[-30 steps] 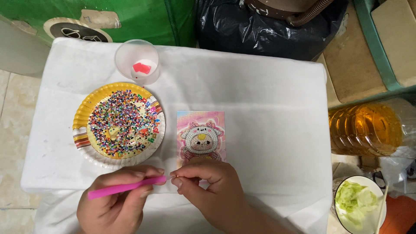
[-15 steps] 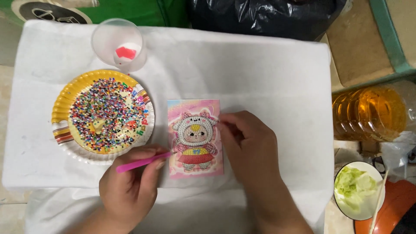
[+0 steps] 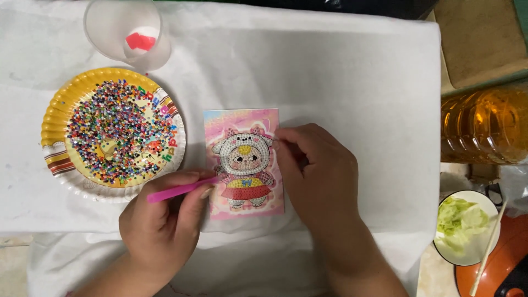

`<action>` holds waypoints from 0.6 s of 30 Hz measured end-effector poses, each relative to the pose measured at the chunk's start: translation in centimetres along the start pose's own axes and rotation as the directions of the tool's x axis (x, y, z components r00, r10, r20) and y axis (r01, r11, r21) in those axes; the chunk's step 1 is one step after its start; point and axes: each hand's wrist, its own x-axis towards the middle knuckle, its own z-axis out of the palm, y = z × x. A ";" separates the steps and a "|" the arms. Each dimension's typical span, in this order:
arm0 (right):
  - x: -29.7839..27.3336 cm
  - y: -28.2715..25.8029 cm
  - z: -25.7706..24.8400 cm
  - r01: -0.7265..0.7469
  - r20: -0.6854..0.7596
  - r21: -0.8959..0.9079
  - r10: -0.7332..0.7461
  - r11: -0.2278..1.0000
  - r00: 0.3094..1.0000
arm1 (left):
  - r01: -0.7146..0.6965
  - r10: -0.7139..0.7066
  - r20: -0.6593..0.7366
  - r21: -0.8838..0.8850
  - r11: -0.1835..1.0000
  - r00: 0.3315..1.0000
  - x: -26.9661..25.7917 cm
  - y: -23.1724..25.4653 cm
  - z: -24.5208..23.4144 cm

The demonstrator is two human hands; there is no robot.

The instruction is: Using a stylus tool to pick up small colorful beads and place them onto a sticky canvas to create a picture.

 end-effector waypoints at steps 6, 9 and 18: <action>0.0 0.1 0.1 -0.011 0.005 -0.021 0.011 1.000 1.000 | 0.026 -0.026 -0.004 0.009 1.000 1.000 -0.2 -0.2 0.1; 0.1 0.0 0.0 -0.007 0.002 -0.015 0.007 1.000 1.000 | 0.040 -0.040 -0.003 0.051 0.998 0.999 -0.4 -0.5 0.2; 0.0 -0.1 0.1 -0.023 0.000 -0.004 0.023 1.000 1.000 | 0.034 -0.034 0.004 -0.037 0.999 0.999 0.2 -0.1 0.4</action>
